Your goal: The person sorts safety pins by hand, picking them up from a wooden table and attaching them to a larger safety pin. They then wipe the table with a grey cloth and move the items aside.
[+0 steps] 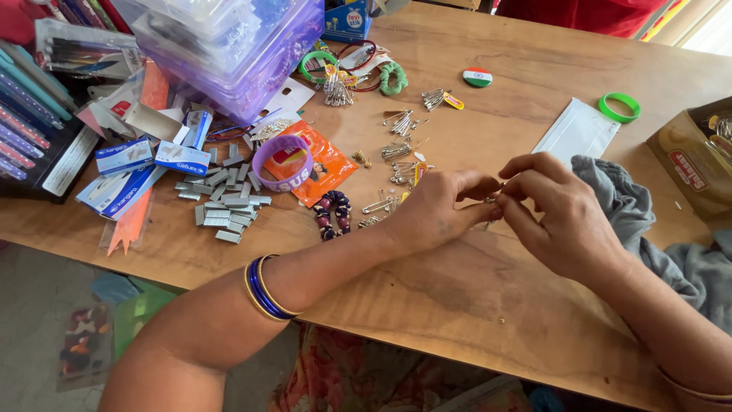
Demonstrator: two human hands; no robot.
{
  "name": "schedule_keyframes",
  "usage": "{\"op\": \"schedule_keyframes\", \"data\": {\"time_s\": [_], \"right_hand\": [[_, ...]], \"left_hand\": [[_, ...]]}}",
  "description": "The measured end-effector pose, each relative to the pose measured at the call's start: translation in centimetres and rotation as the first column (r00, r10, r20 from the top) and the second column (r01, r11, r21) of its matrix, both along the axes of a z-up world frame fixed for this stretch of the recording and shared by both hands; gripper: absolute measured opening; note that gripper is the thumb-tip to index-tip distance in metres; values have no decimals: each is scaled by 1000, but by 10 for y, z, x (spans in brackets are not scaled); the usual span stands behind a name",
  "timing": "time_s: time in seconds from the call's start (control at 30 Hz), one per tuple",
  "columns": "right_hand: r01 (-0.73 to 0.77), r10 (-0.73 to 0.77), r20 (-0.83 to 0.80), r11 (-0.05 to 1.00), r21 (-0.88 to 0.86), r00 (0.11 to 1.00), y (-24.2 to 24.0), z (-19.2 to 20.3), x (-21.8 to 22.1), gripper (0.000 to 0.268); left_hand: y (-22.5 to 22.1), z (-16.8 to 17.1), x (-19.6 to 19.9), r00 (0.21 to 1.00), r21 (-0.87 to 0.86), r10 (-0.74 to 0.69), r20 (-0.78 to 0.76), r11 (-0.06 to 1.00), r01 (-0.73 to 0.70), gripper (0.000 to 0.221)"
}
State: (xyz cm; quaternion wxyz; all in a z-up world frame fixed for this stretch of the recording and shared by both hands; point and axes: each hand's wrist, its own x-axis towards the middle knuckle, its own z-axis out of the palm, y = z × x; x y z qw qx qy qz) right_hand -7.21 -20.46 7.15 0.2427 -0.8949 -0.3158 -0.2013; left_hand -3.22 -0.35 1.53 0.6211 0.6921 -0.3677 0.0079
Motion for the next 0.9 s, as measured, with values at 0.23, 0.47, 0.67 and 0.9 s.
{"op": "schedule_keyframes", "data": {"time_s": [0.23,0.47,0.67,0.9], "right_hand": [[6,-7,18,998,69,1000,7,-2,2,10],[94,-87,-46,980,175,995,8,-9,2,17],[98,-84,-79,977,191,993,8,-10,3,16],[85,-80,-40,985,148,996,8,-9,1,15]], "left_hand": [[0,-2,3,985,13,6,-170,1000,-4,30],[-5,-18,13,966,-111,-40,-255,994,12,27],[-7,-26,18,962,-113,-83,-260,992,55,29],[-4,-25,16,904,-227,-272,-331,952,204,32]]}}
